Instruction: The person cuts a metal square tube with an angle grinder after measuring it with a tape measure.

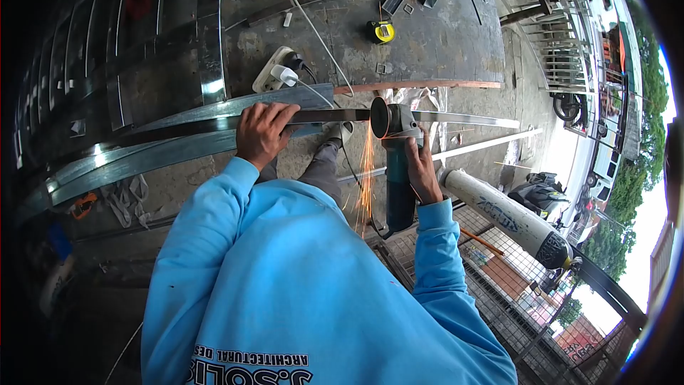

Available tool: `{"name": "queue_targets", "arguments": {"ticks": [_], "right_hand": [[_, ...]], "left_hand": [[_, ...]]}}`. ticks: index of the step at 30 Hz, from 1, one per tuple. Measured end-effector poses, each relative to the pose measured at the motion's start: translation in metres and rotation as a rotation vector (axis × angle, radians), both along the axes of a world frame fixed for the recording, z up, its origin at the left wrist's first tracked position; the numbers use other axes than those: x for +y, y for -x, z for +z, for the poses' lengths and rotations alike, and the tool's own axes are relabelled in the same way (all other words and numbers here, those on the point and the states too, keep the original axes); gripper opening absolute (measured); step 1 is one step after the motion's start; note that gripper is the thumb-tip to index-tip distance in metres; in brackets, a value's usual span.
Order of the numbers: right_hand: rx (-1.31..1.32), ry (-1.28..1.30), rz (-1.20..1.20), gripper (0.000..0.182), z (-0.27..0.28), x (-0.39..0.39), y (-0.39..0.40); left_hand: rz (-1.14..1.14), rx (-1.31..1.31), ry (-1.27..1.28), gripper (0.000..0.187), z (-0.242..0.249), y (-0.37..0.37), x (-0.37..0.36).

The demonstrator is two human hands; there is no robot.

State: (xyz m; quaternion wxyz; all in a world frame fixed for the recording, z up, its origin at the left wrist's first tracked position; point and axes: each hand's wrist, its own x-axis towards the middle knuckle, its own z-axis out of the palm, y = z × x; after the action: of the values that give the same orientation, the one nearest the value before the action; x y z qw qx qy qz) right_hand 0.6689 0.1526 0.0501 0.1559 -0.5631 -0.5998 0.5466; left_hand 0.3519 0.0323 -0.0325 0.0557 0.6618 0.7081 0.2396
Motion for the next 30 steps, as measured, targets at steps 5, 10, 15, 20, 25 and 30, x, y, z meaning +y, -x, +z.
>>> {"name": "queue_targets", "arguments": {"ticks": [5,10,15,20,25,30], "right_hand": [[-0.036,-0.024,0.014,0.067,-0.012,-0.002,-0.011],[-0.106,-0.027,0.02,0.066,-0.011,-0.002,-0.011],[-0.056,0.003,0.012,0.068,0.006,-0.008,0.0],[-0.092,0.0,0.0,0.066,-0.002,-0.006,-0.006],[-0.027,0.039,-0.016,0.063,0.006,-0.003,0.004],[0.013,0.016,-0.026,0.065,0.004,0.0,0.008]], "left_hand": [[0.01,-0.013,-0.016,0.055,-0.005,-0.001,-0.001],[0.01,0.005,-0.009,0.053,-0.005,-0.001,-0.001],[0.007,0.01,-0.011,0.052,-0.004,-0.001,0.0],[0.008,0.007,-0.015,0.053,-0.004,-0.001,0.0],[0.008,-0.001,0.014,0.055,-0.004,-0.001,-0.001],[0.008,-0.002,0.015,0.057,-0.005,-0.001,-0.001]]}}
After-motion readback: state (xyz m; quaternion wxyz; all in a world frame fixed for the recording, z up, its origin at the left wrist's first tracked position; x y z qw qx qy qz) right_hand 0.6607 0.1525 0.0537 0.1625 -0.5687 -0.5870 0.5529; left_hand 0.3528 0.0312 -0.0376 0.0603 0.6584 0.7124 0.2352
